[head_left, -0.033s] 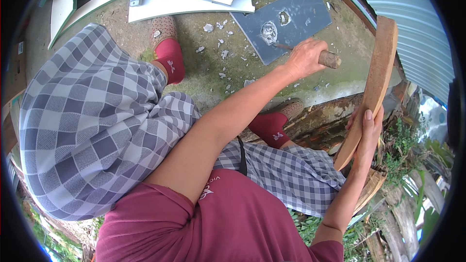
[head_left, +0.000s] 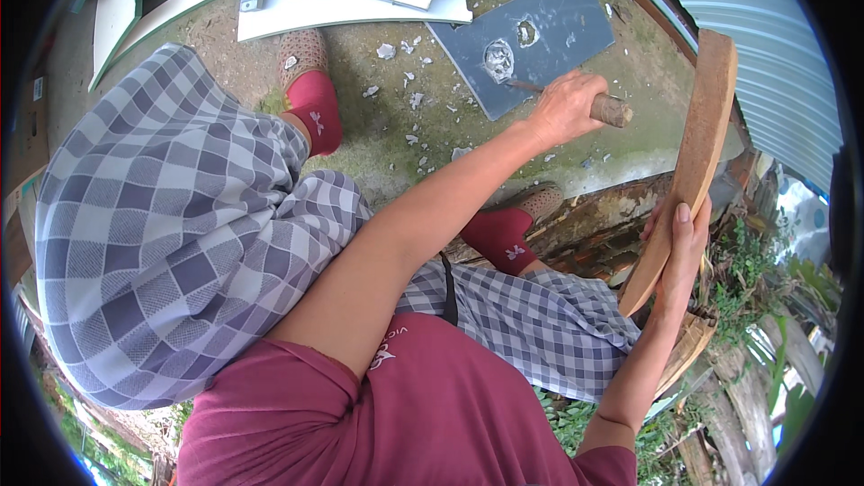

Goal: Using a chisel and wooden block to clear circular holes in a grey furniture panel.

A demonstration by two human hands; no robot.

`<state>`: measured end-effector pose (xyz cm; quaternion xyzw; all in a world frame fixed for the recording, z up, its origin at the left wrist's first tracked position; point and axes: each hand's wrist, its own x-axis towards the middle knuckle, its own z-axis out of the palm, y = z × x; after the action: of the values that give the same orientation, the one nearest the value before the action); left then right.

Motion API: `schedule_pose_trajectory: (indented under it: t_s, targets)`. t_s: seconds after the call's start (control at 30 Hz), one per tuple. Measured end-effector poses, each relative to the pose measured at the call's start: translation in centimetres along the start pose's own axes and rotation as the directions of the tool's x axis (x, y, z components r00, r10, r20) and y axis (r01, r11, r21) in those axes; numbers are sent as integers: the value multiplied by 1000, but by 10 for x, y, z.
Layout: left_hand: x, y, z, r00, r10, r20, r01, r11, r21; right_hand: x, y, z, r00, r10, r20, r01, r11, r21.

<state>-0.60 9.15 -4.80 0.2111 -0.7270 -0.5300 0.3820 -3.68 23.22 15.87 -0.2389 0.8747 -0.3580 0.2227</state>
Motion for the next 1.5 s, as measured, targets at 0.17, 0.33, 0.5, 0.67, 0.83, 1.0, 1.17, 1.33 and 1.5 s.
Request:
schedule_pose_trajectory:
  t_s: [0.17,0.33,0.5,0.67,0.83,1.0,1.17,1.33,1.5]
  targets:
    - [0,-1,0,1000,26,-2,-26,1000,13,1,0,1,1000,14,15,-14,1000,12]
    - [1,1,0,999,1,39,-2,999,34,0,2,2,1000,2,14,-2,1000,13]
    - [0,1,0,1000,11,24,-11,1000,28,0,3,2,1000,2,9,-2,1000,1]
    - [1,2,1,999,-23,44,21,999,46,-4,-6,-5,999,-40,28,38,998,49]
    - [7,8,4,996,-86,-9,87,995,43,-19,-24,11,962,-16,-272,142,881,451]
    - [7,3,7,994,-80,-75,84,995,49,-6,42,89,941,-286,-183,246,945,-215]
    - [2,1,7,997,-72,-8,72,996,61,-16,-16,35,969,36,-245,58,928,369]
    - [9,7,2,994,-94,-48,96,995,26,-26,-50,12,846,-91,-525,337,855,395]
    - [-1,-3,6,999,-34,-31,36,997,75,-23,30,96,987,-1,-161,0,1000,-5]
